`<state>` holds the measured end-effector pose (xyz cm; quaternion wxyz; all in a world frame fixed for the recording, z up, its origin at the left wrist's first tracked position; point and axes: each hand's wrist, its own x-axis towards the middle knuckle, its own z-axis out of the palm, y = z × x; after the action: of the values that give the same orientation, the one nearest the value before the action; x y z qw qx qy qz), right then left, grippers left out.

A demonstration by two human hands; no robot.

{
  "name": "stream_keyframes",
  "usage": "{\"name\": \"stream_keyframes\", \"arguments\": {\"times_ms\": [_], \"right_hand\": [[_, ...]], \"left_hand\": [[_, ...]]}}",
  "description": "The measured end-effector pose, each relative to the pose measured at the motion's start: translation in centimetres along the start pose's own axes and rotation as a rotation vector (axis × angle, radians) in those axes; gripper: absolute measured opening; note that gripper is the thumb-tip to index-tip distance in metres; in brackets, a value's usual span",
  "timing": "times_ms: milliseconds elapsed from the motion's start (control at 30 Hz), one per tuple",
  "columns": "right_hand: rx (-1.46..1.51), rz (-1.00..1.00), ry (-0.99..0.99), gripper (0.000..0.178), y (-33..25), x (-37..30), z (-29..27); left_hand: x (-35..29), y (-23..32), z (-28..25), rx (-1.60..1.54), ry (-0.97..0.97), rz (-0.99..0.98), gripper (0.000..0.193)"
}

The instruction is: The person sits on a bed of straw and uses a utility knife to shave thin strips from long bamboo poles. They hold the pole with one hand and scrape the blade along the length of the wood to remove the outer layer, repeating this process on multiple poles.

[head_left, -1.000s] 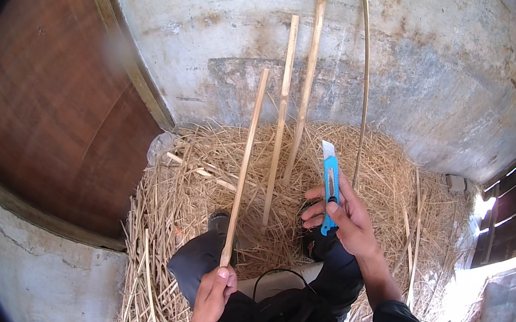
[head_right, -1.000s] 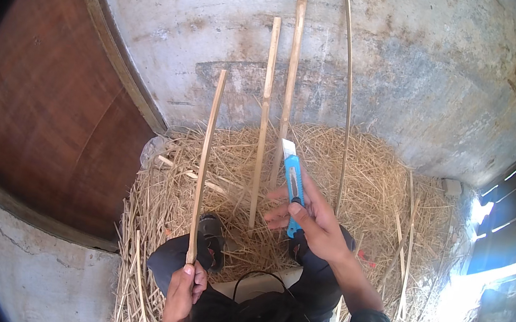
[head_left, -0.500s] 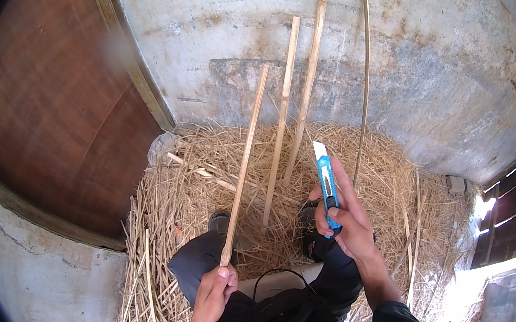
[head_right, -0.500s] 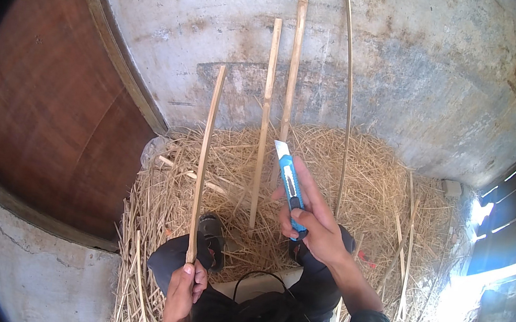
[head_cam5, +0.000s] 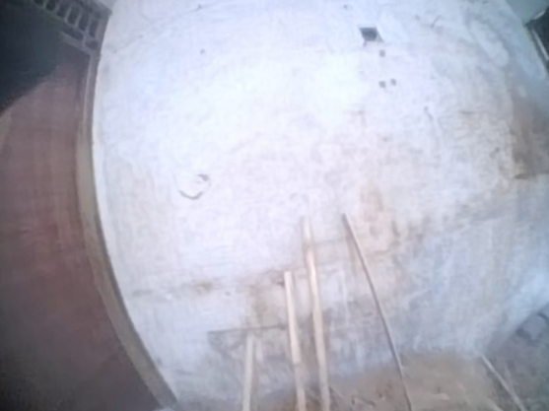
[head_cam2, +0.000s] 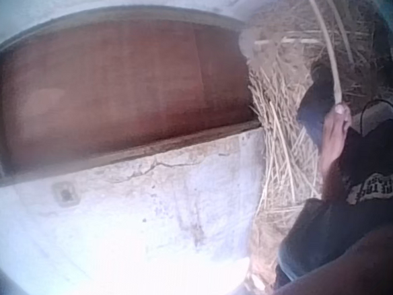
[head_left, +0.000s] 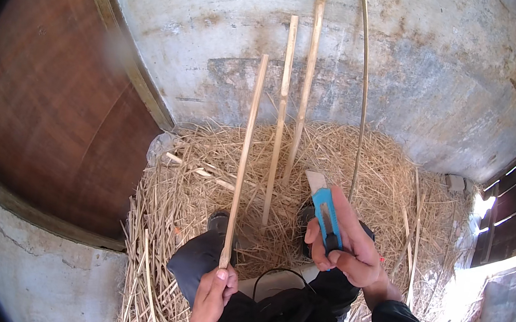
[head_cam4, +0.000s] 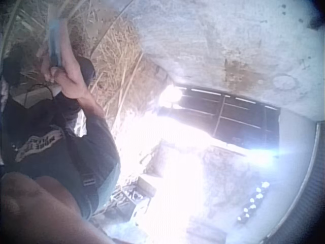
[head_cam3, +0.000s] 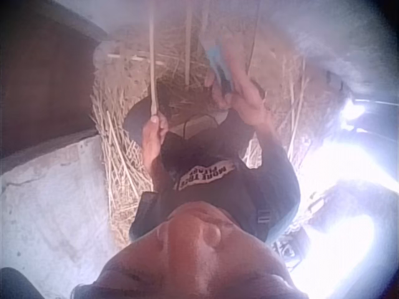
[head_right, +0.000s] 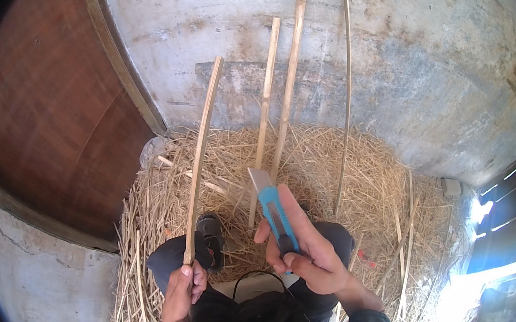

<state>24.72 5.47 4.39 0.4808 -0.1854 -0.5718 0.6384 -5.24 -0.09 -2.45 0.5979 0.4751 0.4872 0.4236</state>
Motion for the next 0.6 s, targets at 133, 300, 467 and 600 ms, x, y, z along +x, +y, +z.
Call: {"name": "stream_keyframes", "arguments": {"times_ms": [133,300,467,600], "right_hand": [[0.022,0.039,-0.018,0.112,-0.8,-0.3,0.6],[-0.019,0.041,0.043,0.116,-0.7,-0.2,1.0],[-0.008,-0.026,-0.008,0.113,-0.3,-0.2,0.7],[-0.021,0.017,0.029,0.112,-0.2,-0.1,0.8]], "left_hand": [[-0.1,0.1,0.1,-0.001,-0.024,0.006,0.055],[-0.1,0.3,0.4,-0.003,-0.032,0.019,0.055],[-0.2,0.8,0.6,-0.002,-0.036,0.017,0.055],[-0.2,1.3,1.0,-0.014,-0.038,0.023,0.054]]}}
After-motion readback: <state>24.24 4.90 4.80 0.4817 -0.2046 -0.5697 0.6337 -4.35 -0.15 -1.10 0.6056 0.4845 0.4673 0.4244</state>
